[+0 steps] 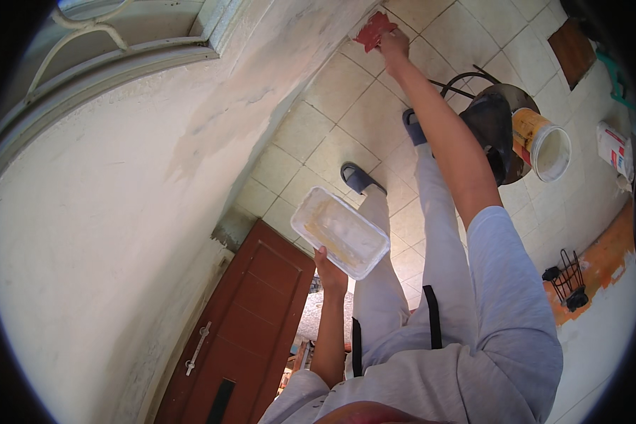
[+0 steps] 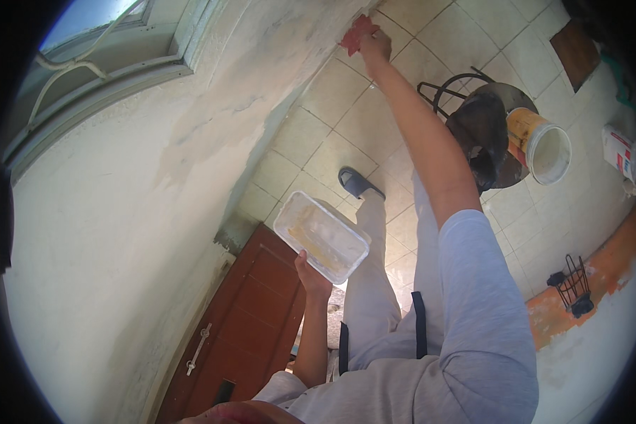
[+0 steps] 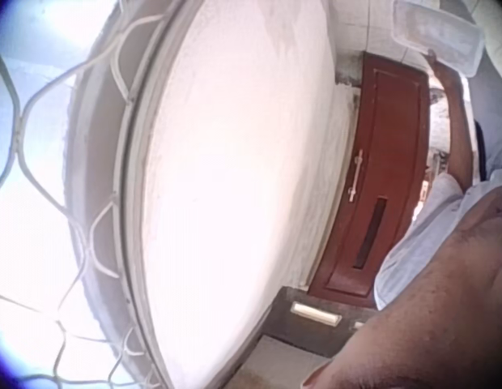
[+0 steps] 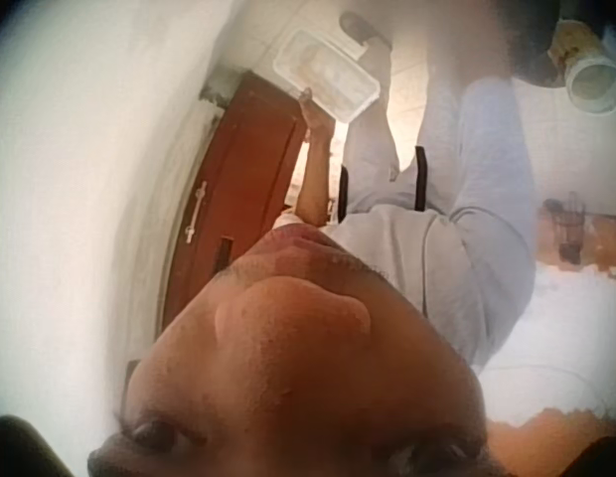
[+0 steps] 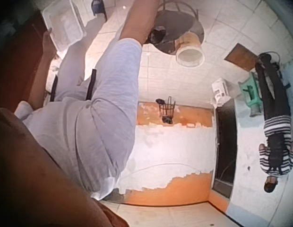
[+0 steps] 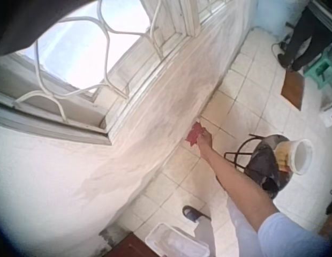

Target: The person applies wall putty to a wall surface using a scraper, repeatedly scooping the putty from a plastic container and smoothing it over the wall.

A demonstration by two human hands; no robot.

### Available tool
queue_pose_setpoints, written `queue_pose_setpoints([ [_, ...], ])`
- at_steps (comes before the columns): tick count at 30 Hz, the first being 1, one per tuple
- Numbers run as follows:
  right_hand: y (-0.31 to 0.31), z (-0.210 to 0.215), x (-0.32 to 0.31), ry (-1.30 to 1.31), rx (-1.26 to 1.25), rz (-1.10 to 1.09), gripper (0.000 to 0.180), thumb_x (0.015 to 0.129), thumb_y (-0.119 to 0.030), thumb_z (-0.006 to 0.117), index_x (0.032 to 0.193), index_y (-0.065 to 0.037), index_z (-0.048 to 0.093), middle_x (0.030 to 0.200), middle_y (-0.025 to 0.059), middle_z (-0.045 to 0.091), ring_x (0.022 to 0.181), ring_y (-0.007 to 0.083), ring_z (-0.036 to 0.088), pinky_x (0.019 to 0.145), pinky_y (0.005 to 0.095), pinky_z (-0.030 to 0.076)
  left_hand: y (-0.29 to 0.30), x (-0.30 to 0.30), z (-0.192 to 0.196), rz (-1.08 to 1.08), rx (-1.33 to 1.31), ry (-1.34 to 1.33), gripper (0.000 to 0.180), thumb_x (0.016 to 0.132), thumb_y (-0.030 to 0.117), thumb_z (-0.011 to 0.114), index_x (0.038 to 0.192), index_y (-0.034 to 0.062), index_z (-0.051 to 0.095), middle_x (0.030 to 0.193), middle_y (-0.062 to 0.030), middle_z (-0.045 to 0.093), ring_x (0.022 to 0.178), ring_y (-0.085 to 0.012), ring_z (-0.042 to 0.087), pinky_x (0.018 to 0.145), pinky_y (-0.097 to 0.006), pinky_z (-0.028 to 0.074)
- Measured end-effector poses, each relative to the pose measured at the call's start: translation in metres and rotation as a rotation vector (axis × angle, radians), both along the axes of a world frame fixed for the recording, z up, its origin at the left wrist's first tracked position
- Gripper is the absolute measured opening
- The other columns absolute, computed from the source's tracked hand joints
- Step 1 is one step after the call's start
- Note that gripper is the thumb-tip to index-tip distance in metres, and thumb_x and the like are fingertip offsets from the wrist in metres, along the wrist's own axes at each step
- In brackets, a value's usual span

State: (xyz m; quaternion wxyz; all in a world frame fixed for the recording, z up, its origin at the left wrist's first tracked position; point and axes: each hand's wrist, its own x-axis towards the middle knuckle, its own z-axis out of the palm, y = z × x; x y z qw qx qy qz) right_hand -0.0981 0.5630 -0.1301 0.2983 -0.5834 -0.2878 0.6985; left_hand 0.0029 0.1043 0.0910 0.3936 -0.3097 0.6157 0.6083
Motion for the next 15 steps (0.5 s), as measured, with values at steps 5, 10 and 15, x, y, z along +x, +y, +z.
queue_pose_setpoints([
  [5, -0.043, 0.009, -0.062, -0.068, 0.203, 0.161, 0.036, 0.103, -0.019, 0.052, 0.136, -0.009, 0.062, 0.109, 0.0053, 0.073, 0.089, 0.0144, 0.070, 0.077, 0.0302, 0.056, -0.005, 0.000, -0.003, 0.003, 0.048, -0.023, 0.079, 0.090, 0.045, 0.063, 0.154, 0.0079, 0.034, 0.149, -0.0081, 0.046, 0.139, -0.0273, 0.043, 0.115, -0.043, 0.035],
  [10, -0.106, 0.052, -0.102, -0.158, 0.425, 0.138, 0.029, 0.101, -0.017, 0.055, 0.125, -0.004, 0.064, 0.098, 0.0090, 0.070, 0.089, 0.0117, 0.065, 0.080, 0.0280, 0.052, 0.001, 0.002, -0.004, 0.006, 0.020, -0.009, 0.080, 0.090, 0.049, 0.062, 0.152, 0.0047, 0.037, 0.146, -0.0098, 0.049, 0.135, -0.0283, 0.047, 0.113, -0.043, 0.038],
  [15, -0.151, 0.133, -0.036, 0.297, 0.293, 0.284, 0.023, 0.103, -0.017, 0.057, 0.121, -0.001, 0.061, 0.101, 0.0053, 0.069, 0.091, 0.0098, 0.065, 0.081, 0.0270, 0.051, 0.004, 0.003, -0.003, -0.001, 0.034, -0.018, 0.079, 0.091, 0.047, 0.061, 0.153, 0.0053, 0.036, 0.148, -0.0095, 0.048, 0.138, -0.0277, 0.045, 0.115, -0.043, 0.036],
])
